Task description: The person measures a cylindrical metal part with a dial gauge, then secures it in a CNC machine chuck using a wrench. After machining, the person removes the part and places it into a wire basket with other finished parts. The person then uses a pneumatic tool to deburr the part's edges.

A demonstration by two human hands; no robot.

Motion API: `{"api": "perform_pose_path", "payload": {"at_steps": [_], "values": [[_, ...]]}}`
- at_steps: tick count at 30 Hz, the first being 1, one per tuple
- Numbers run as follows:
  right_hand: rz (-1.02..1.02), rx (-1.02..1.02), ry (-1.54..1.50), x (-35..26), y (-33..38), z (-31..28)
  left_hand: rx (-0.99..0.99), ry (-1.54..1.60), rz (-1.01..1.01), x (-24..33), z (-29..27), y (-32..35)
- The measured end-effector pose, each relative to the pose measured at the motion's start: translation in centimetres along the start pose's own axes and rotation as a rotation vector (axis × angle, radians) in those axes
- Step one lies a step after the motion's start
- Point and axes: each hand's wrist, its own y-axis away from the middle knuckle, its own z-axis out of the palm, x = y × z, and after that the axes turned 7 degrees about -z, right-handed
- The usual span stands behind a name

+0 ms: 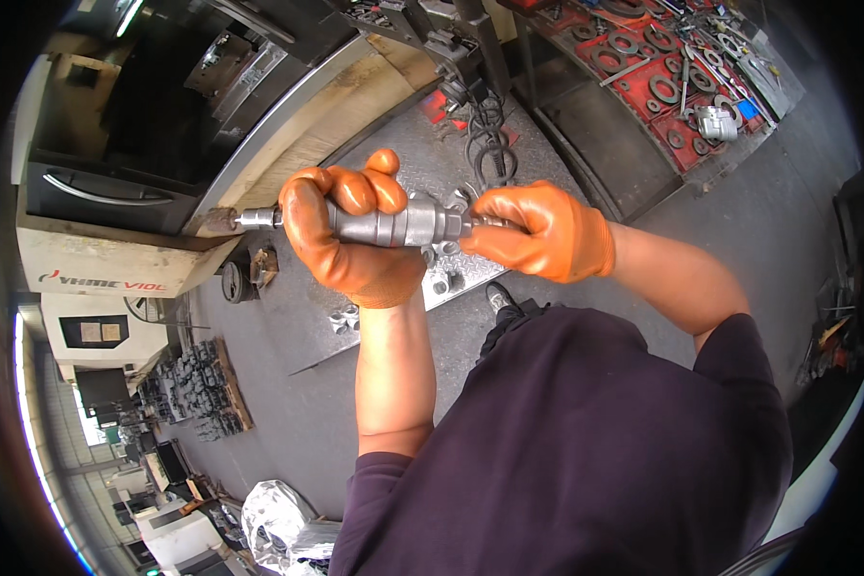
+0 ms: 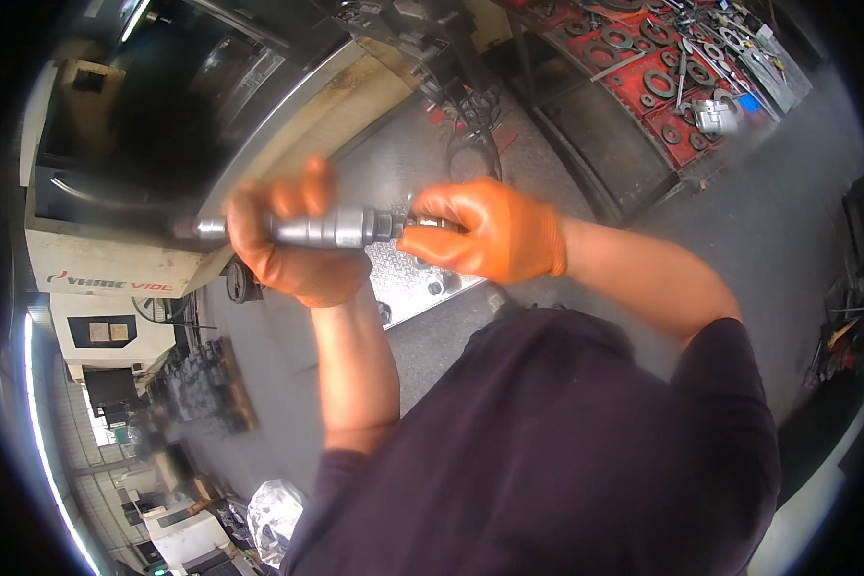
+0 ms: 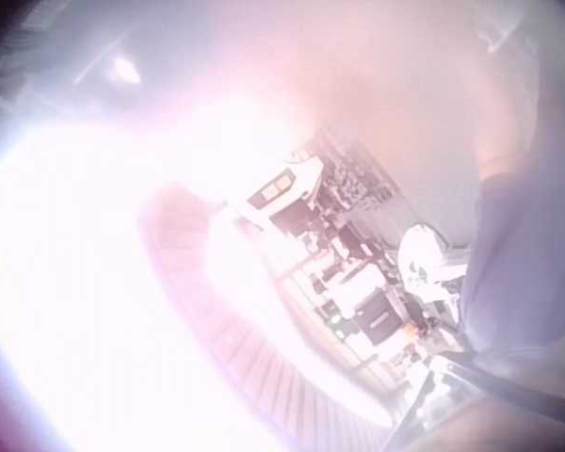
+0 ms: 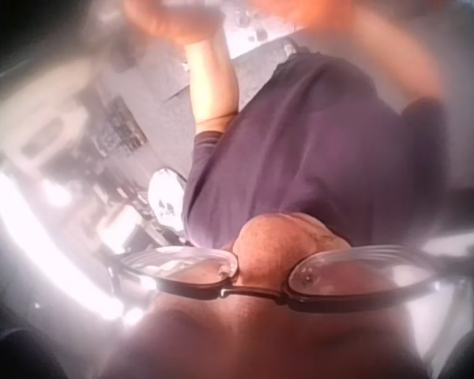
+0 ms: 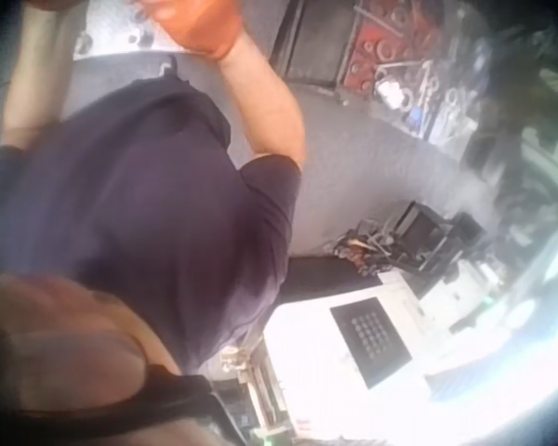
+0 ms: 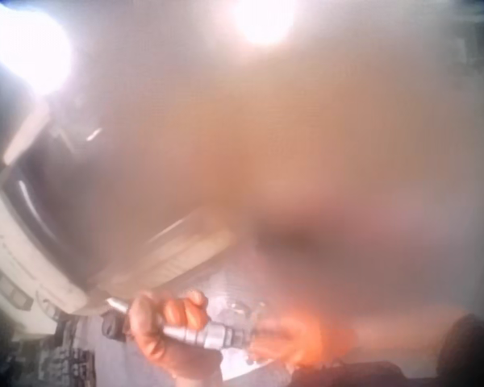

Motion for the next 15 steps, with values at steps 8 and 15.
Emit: {"api": "perform_pose_path", "payload": {"at_steps": [8,15], "values": [[0.087,-0.158,-0.408,2.3,-0.9,-0.1,-0.011,-0.078,-0.116,0.0,-0.8,-0.7],[0.205,-0.287,-0.337,0.4,-3.5,-0.7,-0.191,0.064,-0.283,-1.8,-1.2,-0.7]]}}
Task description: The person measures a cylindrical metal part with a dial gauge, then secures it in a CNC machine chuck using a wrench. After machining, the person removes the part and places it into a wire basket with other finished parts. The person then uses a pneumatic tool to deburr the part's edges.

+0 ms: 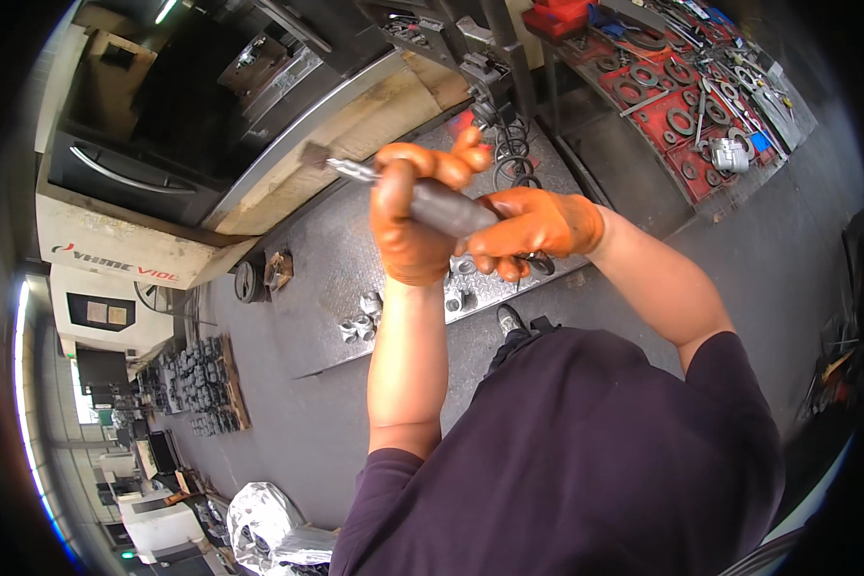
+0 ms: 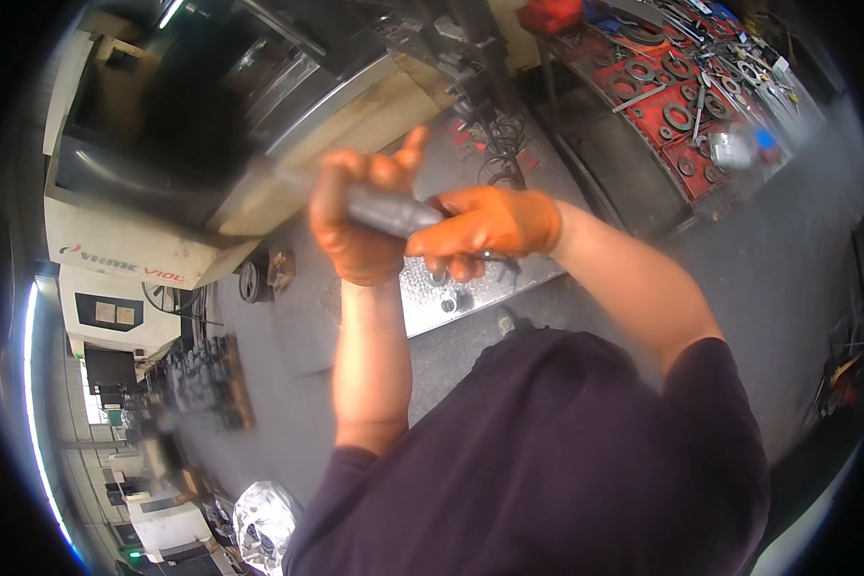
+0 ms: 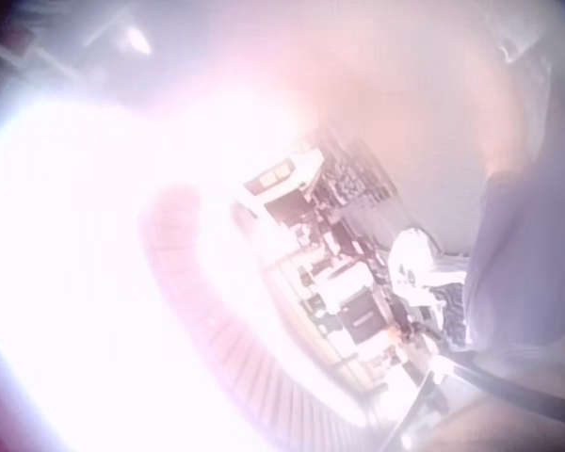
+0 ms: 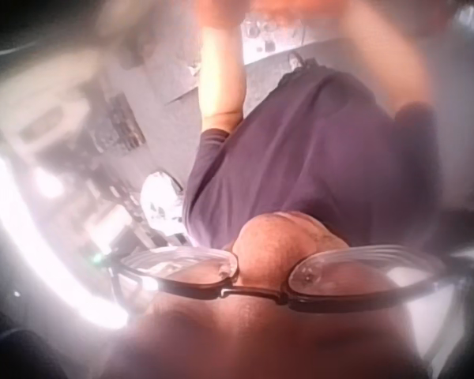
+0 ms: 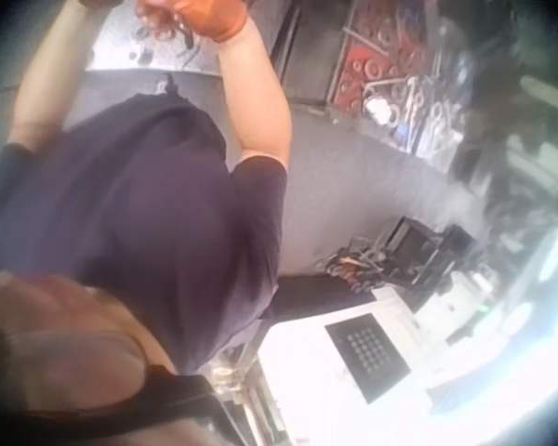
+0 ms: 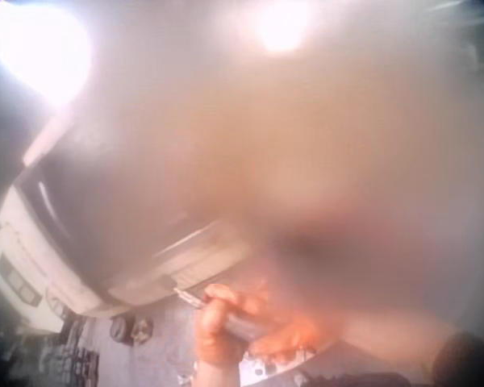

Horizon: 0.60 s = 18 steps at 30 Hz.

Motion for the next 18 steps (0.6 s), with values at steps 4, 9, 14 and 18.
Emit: {"api": "perform_pose_path", "payload": {"at_steps": [4,9,14,18], "values": [[-0.173,-0.005,0.124,0.3,-0.5,-0.1,-0.149,-0.570,-0.109,0.4,0.8,0.5],[-0.395,0.066,0.379,3.5,-1.3,-1.3,-0.064,-0.506,-0.238,-0.3,1.0,1.1],[-0.599,0.213,0.582,5.9,-2.4,-1.6,0.157,-0.543,-0.256,-1.2,1.8,1.5],[-0.927,0.382,1.220,8.0,-4.6,-2.1,0.375,-0.498,-0.278,-1.8,2.9,1.7]]}}
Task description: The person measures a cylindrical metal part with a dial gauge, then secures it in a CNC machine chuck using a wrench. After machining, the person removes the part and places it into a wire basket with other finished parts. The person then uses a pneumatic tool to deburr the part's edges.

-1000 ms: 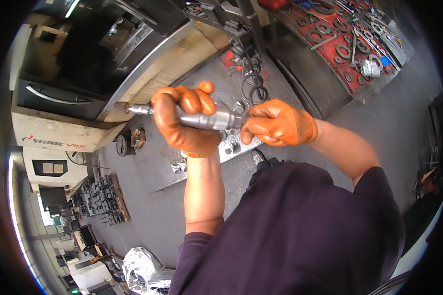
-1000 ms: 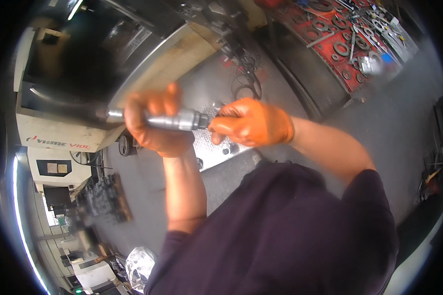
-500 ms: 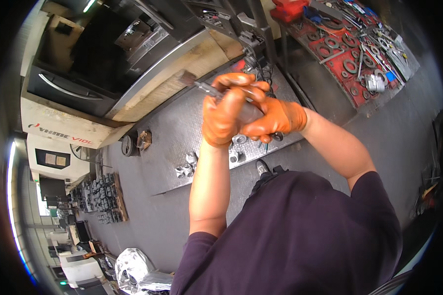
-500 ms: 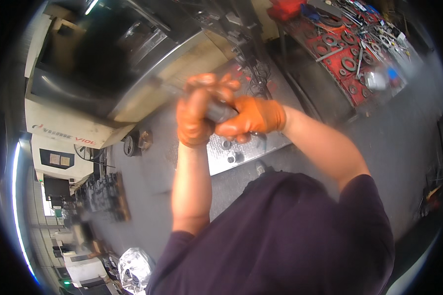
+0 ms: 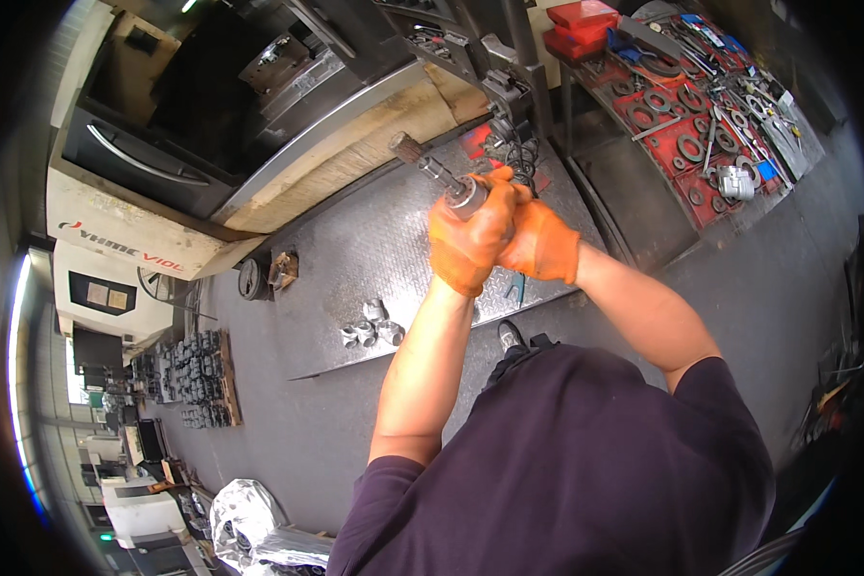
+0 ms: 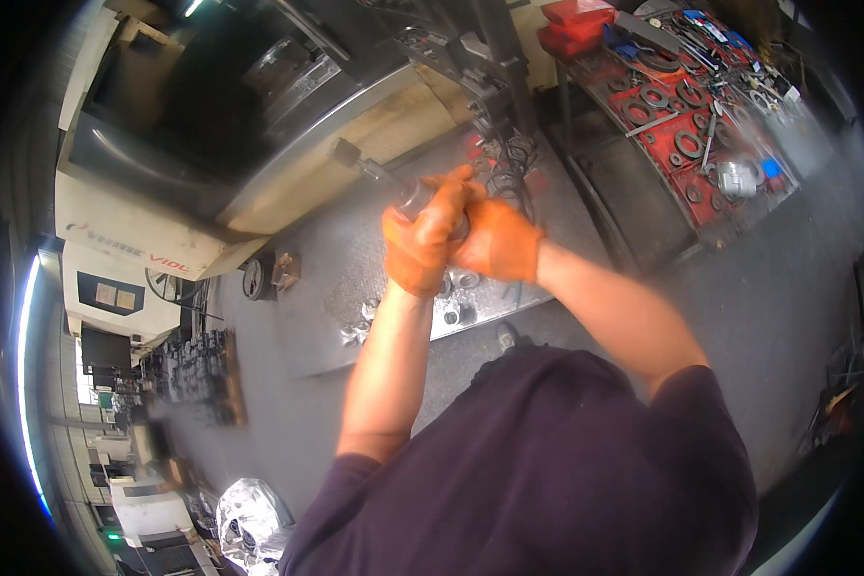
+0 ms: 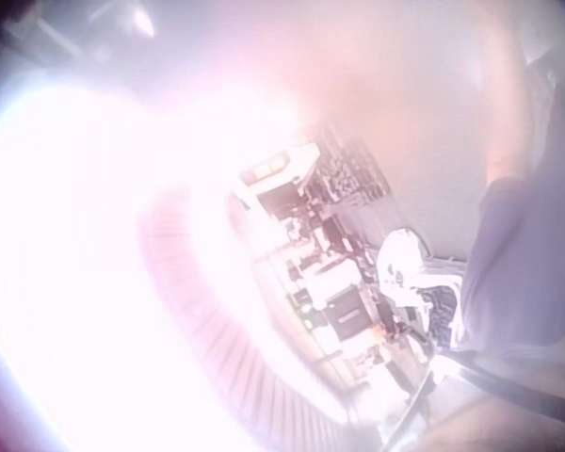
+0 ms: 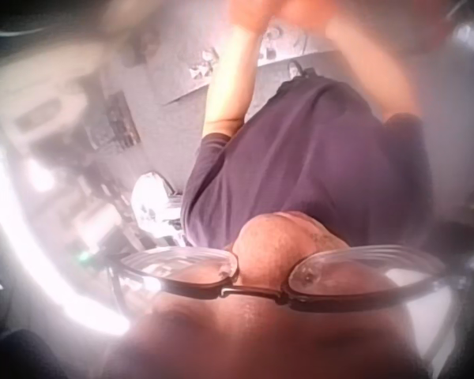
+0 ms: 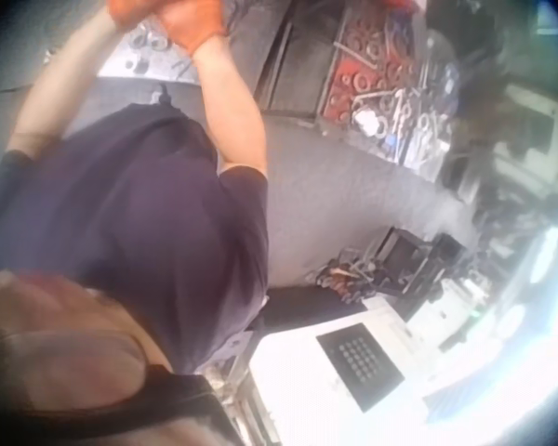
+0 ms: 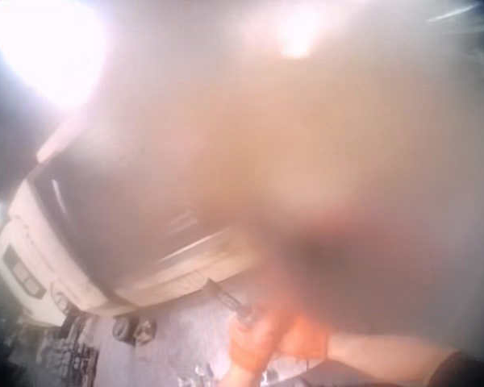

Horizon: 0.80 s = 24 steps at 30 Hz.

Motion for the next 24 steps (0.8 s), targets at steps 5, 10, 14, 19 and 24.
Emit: {"api": "perform_pose_path", "payload": {"at_steps": [5,10,14,19,24], "values": [[0.741,-0.182,0.154,-1.5,-1.5,1.5,0.208,-0.016,0.080,-1.5,0.3,-1.1],[0.669,-0.023,0.161,-2.8,-2.3,-0.3,0.247,0.023,0.122,-1.0,0.6,-1.0],[0.669,-0.076,0.194,-3.8,-3.1,-1.2,0.165,0.057,0.127,-0.5,-0.4,-0.6],[0.655,-0.145,0.049,-4.5,-4.0,-2.2,0.017,-0.039,0.267,-0.8,-2.4,-1.1],[0.331,-0.297,-0.476,-1.8,-3.6,-3.3,-0.217,0.111,0.137,-0.1,-4.1,-1.4]]}}
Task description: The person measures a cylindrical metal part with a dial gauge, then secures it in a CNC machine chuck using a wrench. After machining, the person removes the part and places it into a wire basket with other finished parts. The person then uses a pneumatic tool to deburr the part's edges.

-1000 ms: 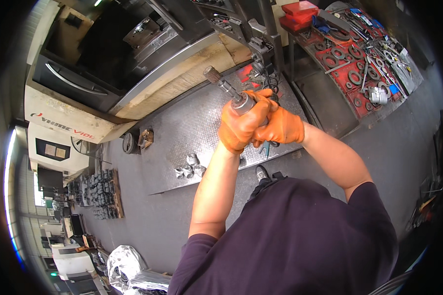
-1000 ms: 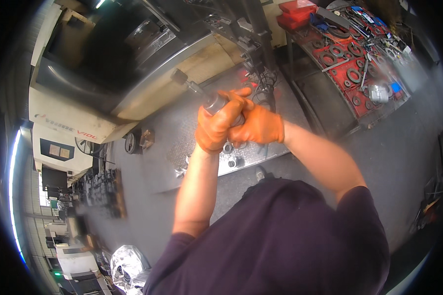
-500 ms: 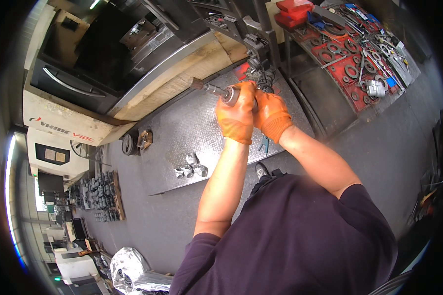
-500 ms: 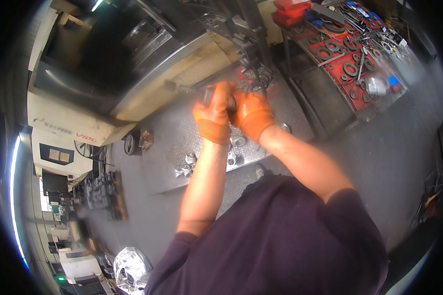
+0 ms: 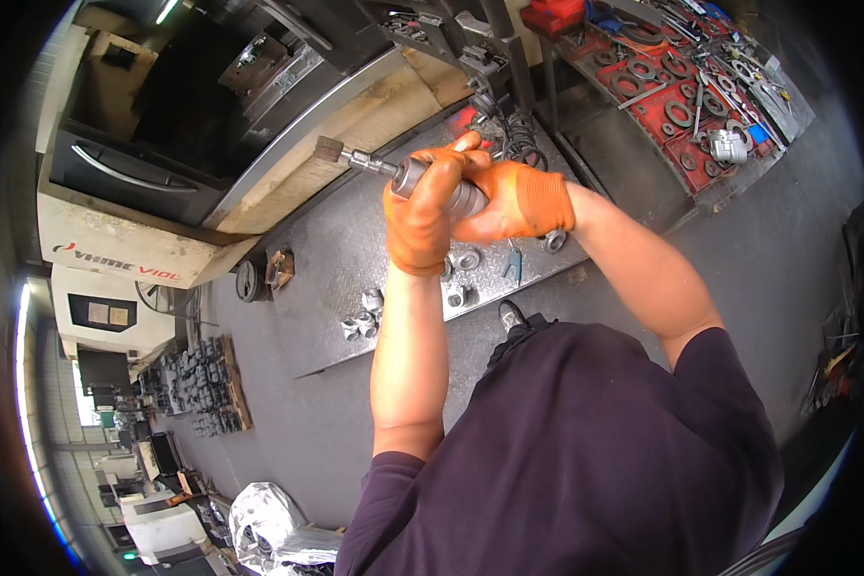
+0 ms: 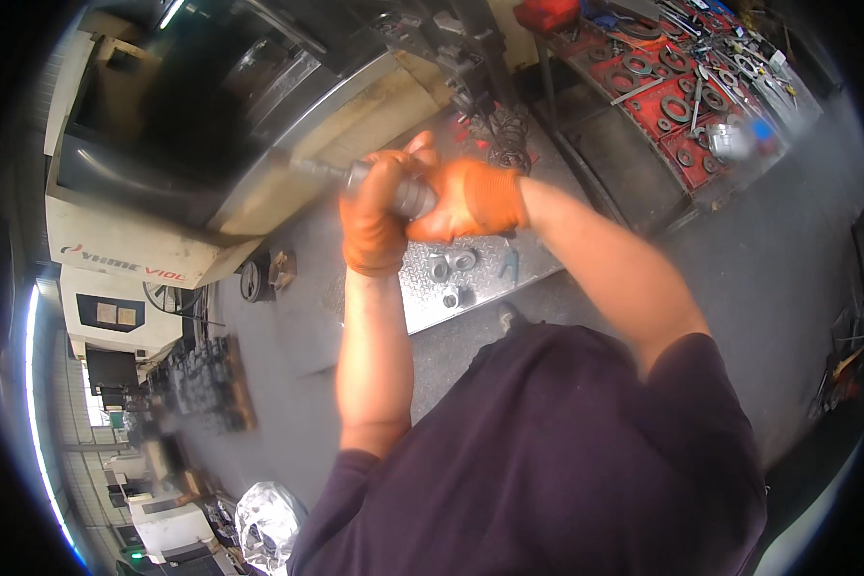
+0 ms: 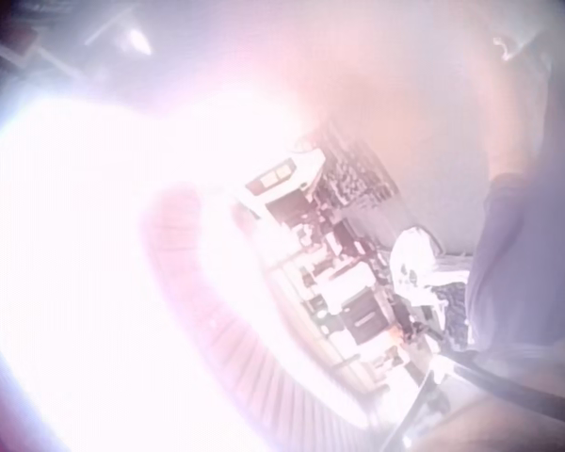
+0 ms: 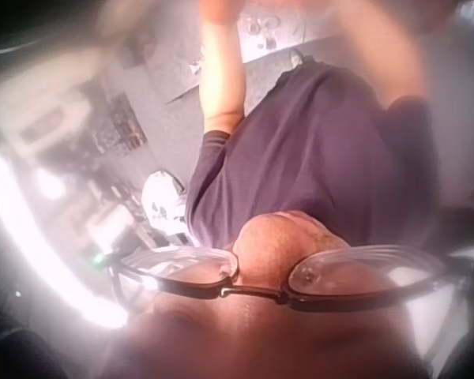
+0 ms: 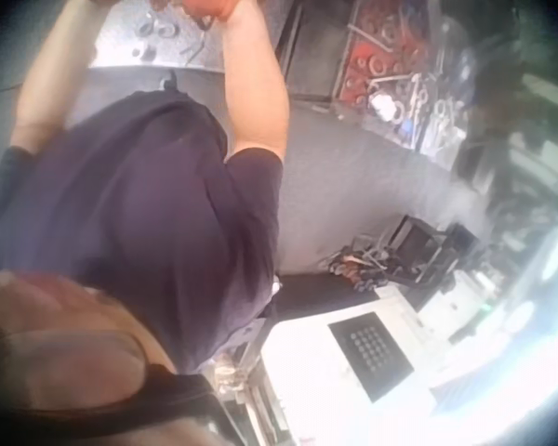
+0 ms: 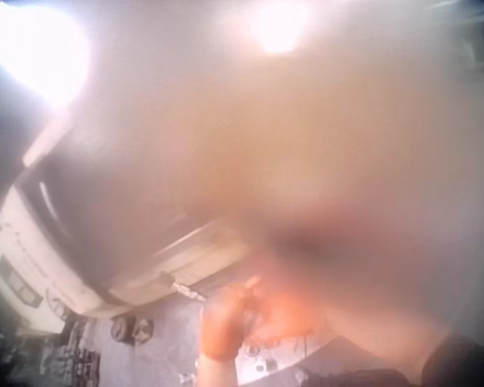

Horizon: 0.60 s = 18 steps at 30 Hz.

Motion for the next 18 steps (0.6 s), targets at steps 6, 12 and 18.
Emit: {"api": "perform_pose_path", "payload": {"at_steps": [6,12,18], "values": [[0.263,-0.340,-0.722,-0.7,0.1,0.0,-0.319,0.251,0.089,-0.8,-1.6,-0.1],[0.286,-0.088,-0.390,-0.9,-0.4,1.7,-0.094,-0.163,0.150,-0.1,-2.0,-0.8],[0.233,0.183,0.174,0.1,-1.2,3.9,0.174,-0.304,0.150,0.3,0.3,-0.2]]}}
